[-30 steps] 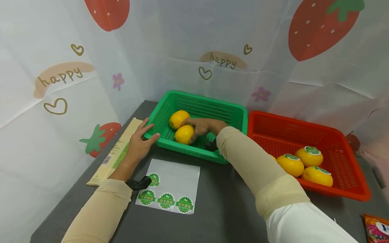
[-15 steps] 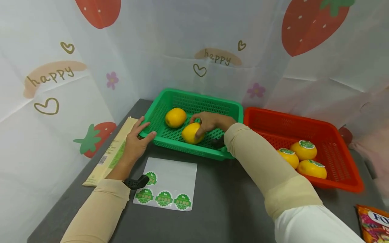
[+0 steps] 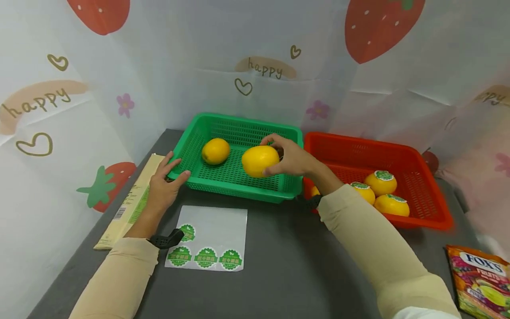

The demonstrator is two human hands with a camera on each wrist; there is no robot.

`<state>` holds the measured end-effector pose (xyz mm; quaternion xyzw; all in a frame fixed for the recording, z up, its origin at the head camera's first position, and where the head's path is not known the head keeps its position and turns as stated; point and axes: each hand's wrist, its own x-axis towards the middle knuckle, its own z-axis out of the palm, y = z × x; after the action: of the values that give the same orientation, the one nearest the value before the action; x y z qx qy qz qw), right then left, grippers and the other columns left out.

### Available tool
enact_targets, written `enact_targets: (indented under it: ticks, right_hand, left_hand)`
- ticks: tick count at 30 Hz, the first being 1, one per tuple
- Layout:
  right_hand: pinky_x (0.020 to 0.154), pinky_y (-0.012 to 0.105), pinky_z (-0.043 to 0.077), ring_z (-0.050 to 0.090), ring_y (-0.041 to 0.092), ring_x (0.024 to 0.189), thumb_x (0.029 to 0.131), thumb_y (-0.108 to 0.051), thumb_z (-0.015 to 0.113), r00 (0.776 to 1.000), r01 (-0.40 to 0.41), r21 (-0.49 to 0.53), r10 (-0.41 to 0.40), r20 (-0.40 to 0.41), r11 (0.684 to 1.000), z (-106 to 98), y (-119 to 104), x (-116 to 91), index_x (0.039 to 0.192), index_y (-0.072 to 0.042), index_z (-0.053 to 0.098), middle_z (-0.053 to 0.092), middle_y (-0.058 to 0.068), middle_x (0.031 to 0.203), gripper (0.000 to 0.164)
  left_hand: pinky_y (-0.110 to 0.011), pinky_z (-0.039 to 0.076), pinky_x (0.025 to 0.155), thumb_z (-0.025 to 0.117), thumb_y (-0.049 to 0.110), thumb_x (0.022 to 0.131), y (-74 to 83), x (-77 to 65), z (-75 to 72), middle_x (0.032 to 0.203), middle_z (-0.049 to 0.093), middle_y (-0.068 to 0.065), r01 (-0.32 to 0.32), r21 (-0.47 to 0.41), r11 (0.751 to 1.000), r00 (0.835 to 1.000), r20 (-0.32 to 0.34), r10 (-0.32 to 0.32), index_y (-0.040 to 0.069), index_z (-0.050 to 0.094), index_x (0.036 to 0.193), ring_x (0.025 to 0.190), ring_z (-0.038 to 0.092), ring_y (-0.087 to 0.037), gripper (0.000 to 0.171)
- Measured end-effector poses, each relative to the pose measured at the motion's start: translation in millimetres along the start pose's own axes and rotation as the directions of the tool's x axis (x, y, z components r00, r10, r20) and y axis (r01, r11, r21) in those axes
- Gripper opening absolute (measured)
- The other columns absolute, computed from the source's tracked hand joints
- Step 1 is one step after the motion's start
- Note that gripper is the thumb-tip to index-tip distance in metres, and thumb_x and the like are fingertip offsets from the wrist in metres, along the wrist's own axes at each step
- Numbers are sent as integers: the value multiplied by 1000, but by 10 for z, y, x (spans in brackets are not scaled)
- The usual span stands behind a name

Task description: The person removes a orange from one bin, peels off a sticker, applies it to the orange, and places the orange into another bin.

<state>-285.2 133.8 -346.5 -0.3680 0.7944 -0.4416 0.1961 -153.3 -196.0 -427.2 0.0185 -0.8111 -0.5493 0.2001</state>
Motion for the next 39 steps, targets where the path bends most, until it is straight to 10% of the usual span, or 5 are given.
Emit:
enact_targets:
  ticks: [10, 22, 29, 34, 39]
  right_hand:
    - [86, 47, 46, 55, 27, 100, 74, -6, 82, 935, 150, 67, -120, -334, 986, 175, 84, -1199, 129, -11, 47, 53, 8, 123, 65]
    - [87, 50, 44, 54, 26, 99, 74, -19, 84, 911, 10, 100, 32, -411, 995, 747, 522, -1929, 130, -15, 53, 56, 2, 122, 64]
    - [87, 45, 45, 55, 23, 97, 75, -21, 84, 916, -110, 153, 160, -367, 982, 948, 819, -2089, 127, -17, 55, 59, 1, 119, 60]
    - [87, 45, 44, 55, 24, 98, 74, -19, 84, 914, -135, 180, 193, -358, 974, 1038, 952, -2118, 128, -15, 55, 59, 2, 119, 61]
    - [90, 47, 42, 53, 23, 102, 74, -18, 85, 901, -113, 169, 172, -398, 979, 1029, 994, -2146, 127, -18, 55, 58, 1, 122, 61]
  left_hand:
    - [-11, 35, 87, 67, 15, 92, -245, 37, 43, 155, 28, -8, -14, 79, 997, 1000, -21, 15, -1, 50, 139, 139, 27, -25, 52]
    - [-21, 37, 88, 65, 23, 94, -215, 29, 13, 155, 27, -7, 12, 133, 991, 1000, -18, -10, -1, 51, 138, 140, 24, -23, 52]
    - [-50, 29, 105, 77, 12, 81, -162, -119, 29, 141, 43, -20, -207, 264, 942, 955, -152, 253, -2, 57, 131, 134, 32, -32, 55]
    - [-26, 36, 86, 70, -3, 77, 1, -390, 87, 114, 61, -19, -387, 100, 917, 868, -295, 399, -11, 64, 114, 110, 52, -16, 38]
    - [-22, 43, 80, 55, -24, 78, 201, -616, 184, 99, 62, -20, -410, -136, 902, 911, -117, 397, -27, 56, 104, 97, 57, -13, 25]
